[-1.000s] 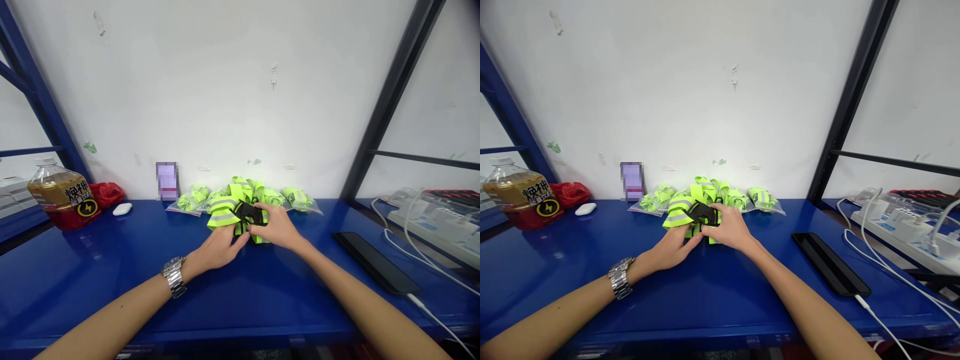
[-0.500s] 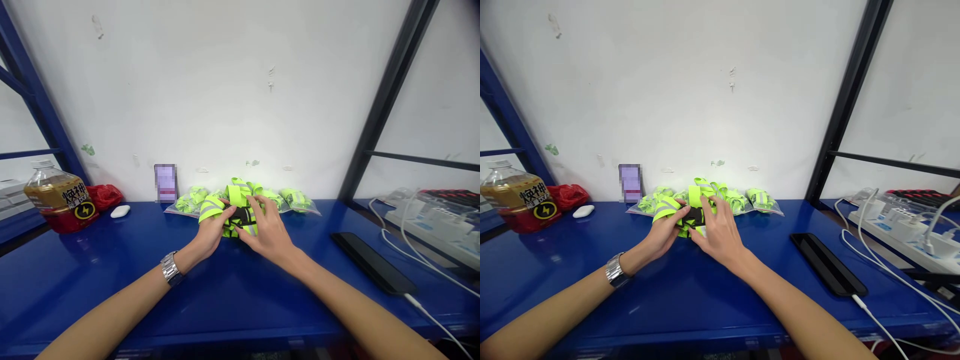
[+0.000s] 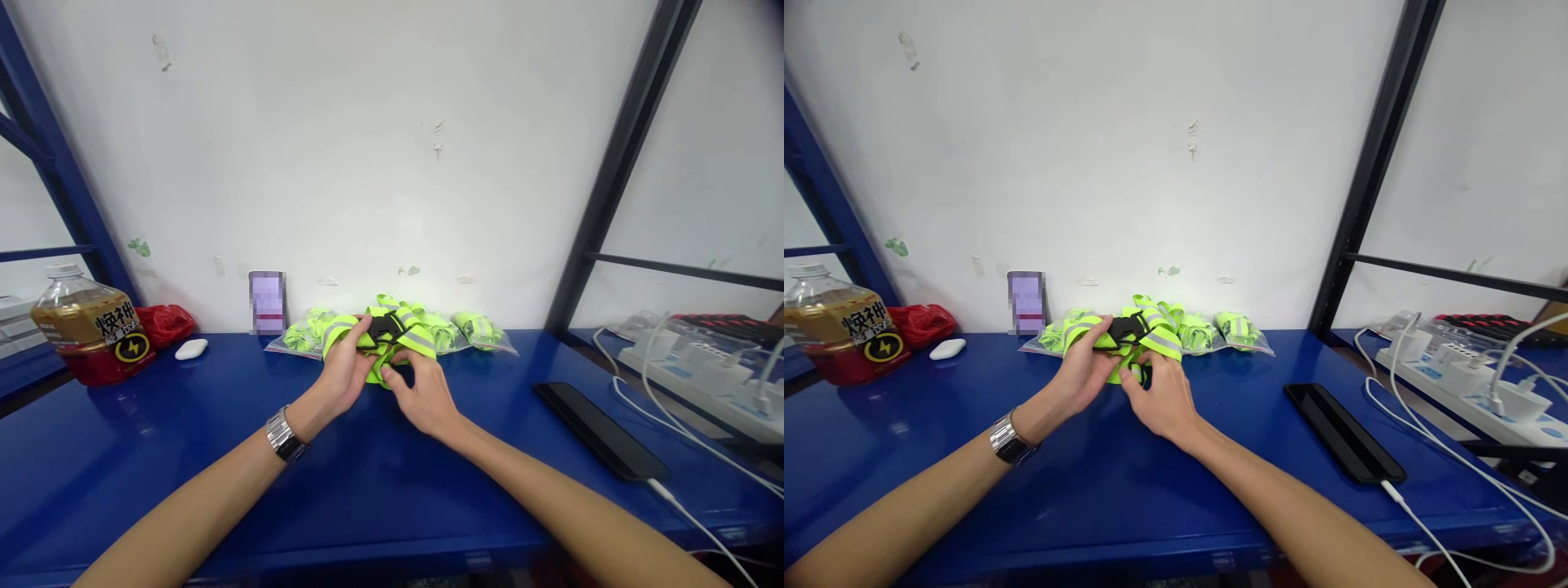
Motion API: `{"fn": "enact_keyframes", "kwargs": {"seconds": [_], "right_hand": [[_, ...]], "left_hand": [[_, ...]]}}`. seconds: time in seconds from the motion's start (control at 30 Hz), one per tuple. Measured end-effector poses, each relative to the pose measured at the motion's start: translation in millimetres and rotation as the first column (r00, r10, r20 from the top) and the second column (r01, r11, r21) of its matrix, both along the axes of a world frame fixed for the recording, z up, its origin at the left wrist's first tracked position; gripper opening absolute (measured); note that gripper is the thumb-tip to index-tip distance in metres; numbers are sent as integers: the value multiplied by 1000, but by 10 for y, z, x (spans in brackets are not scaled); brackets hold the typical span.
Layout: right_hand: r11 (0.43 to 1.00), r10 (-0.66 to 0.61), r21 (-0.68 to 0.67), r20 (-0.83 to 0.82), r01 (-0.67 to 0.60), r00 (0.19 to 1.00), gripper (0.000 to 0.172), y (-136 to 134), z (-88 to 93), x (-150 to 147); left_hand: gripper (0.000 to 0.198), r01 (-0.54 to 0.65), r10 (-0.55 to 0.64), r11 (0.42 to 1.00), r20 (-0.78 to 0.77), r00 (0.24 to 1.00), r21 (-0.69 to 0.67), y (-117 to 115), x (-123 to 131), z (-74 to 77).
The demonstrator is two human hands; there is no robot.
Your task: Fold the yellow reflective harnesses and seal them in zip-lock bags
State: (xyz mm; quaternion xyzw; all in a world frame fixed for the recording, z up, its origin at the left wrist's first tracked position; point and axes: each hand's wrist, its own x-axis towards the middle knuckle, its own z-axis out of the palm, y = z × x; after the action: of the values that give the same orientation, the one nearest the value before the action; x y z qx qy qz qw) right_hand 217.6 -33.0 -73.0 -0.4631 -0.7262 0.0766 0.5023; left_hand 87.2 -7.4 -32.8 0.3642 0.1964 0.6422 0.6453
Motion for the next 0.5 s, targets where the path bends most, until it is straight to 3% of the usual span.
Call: {"fn": "enact_keyframes", "kwargs": {"seconds": [0.1, 0.2, 0.27, 0.33, 0.4, 0.5], "right_hand": [[994, 54, -82, -155, -67, 986, 31, 111, 21, 117], [945, 173, -215, -308, -246, 935, 47, 141, 11, 138], [921, 248, -220, -309, -322, 918, 54, 103, 18, 104], [938, 265, -173, -199, -300, 943, 54, 35, 42, 52], [968, 199, -137, -88, -210, 976, 50, -34, 69, 5], [981, 140, -122, -105, -153, 984, 40, -84, 81, -22]], "left_hand": [[28, 6, -6, 1000, -43, 999, 11, -4, -27, -41], [28, 15, -13, 1000, -105, 994, 21, -7, -38, -68], [27, 11, -5, 999, -129, 992, 44, -11, -34, -69], [29, 16, -4, 997, -148, 989, 79, -18, -26, -57], [30, 6, 16, 993, -179, 984, 121, -31, -18, -40], [29, -62, 105, 981, -242, 964, 182, -54, -9, -32]]}}
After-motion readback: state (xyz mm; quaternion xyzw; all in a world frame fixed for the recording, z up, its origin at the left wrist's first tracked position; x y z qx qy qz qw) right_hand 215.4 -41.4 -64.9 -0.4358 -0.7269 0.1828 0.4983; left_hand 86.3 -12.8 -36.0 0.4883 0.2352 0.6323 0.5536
